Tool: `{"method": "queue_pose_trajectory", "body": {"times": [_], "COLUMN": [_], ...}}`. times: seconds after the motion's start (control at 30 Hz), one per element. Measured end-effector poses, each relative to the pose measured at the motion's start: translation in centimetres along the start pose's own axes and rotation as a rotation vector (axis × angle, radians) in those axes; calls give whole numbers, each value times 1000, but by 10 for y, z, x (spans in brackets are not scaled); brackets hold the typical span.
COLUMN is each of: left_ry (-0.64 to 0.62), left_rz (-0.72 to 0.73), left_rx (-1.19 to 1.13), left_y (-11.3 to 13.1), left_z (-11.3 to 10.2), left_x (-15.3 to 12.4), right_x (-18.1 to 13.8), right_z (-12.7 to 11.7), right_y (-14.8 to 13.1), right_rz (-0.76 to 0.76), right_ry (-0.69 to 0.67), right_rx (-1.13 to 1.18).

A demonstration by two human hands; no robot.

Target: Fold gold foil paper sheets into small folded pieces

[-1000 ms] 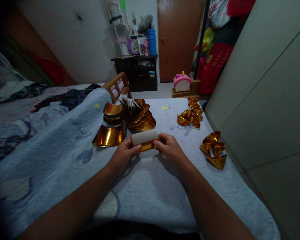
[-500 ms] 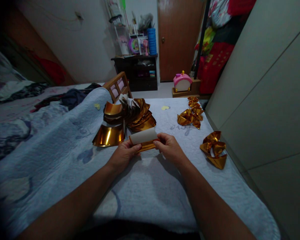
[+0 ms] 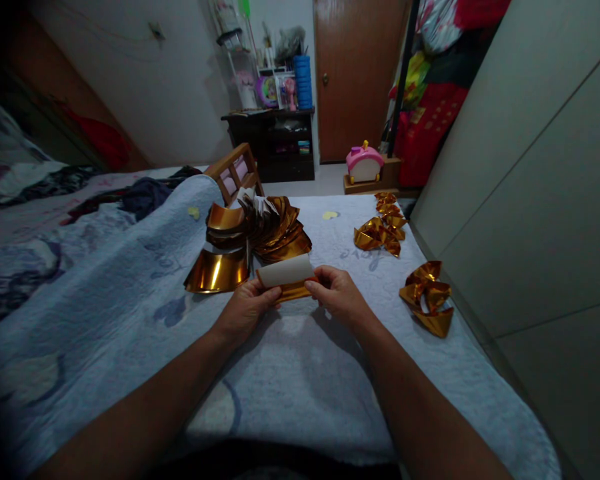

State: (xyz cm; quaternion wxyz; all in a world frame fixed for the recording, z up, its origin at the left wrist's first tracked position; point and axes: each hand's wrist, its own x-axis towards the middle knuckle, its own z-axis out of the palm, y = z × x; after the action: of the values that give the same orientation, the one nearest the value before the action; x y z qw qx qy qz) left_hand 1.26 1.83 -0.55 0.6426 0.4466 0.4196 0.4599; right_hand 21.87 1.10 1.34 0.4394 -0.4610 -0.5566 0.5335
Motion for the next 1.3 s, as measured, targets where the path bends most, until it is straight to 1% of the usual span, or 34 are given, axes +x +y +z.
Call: {"method": "queue_pose_trajectory", "body": {"times": [0.23,0.7,1.03,1.17,1.3], "left_ry": [15,20,25,20,20], "left_rz": [-2,-23,-21,-13,25], "left_rx": [-1,26,55,76,85], "left_y": [4,4,5,5,6], "left_z": [2,3,3,3,3], "left_x": [-2,-4,-5,-5,-5], "right_x": [0,-1,0,-1,-1], "right_z": [0,0,0,1,1], "right_y": [0,-3,1,-1,0], "right_rz": [6,4,2,-5,-1], "right_ry": [9,14,23,25,32], "right_rx": [-21,-15,-22,-10,-19]}}
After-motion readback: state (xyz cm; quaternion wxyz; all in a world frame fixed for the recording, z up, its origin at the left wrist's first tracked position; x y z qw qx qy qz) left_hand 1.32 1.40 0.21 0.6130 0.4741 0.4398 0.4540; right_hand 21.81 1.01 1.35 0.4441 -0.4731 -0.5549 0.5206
